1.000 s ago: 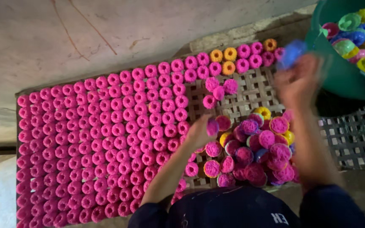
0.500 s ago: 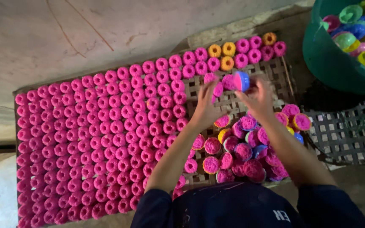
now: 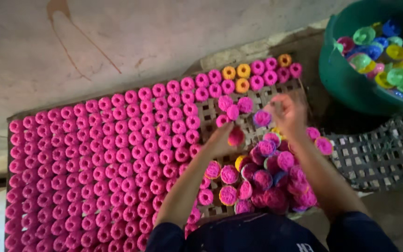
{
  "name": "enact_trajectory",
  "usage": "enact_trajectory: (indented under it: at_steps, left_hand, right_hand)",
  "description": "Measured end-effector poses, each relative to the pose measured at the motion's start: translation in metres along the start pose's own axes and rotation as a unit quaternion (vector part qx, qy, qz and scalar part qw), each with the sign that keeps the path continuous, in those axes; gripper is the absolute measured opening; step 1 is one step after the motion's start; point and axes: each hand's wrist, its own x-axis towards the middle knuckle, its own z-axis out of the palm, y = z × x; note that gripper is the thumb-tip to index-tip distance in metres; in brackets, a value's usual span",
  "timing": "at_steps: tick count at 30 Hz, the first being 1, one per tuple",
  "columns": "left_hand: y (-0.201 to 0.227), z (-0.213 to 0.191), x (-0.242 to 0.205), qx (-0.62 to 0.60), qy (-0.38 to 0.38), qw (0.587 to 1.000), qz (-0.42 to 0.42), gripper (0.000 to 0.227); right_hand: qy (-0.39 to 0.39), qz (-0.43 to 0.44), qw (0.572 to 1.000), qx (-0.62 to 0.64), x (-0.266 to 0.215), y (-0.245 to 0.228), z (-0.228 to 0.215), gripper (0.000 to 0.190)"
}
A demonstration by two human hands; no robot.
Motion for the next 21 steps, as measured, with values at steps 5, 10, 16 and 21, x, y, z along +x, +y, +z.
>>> enact_trajectory:
  at_steps: [5, 10, 16, 21]
  left_hand:
    - [0.042, -0.043, 0.002, -0.232, 0.08, 0.969, -0.015, 0.072]
    - [0.087, -0.057, 0.004, -0.251, 0.161, 0.954, 0.013, 0.08]
    - [0.082, -0.062, -0.013, -0.076, 0.203, 0.976, 0.001, 0.112]
    - [0.043, -0.041, -0.035, -0.089, 0.192, 0.973, -0.096, 0.08]
  right_hand:
    - [-0.023, 0.095, 0.995, -0.001, 0.017, -0.02, -0.024, 0.02]
    - [-0.158, 0.328, 0.904, 0.223, -0.02, -0.018, 0.026, 0.031]
    - [-0.092, -0.008, 0.991, -0.094, -0.041, -0.024, 0.054, 0.037]
    - [-0.117, -0.067, 0.936, -0.325, -0.043, -0.008, 0.063, 0.049]
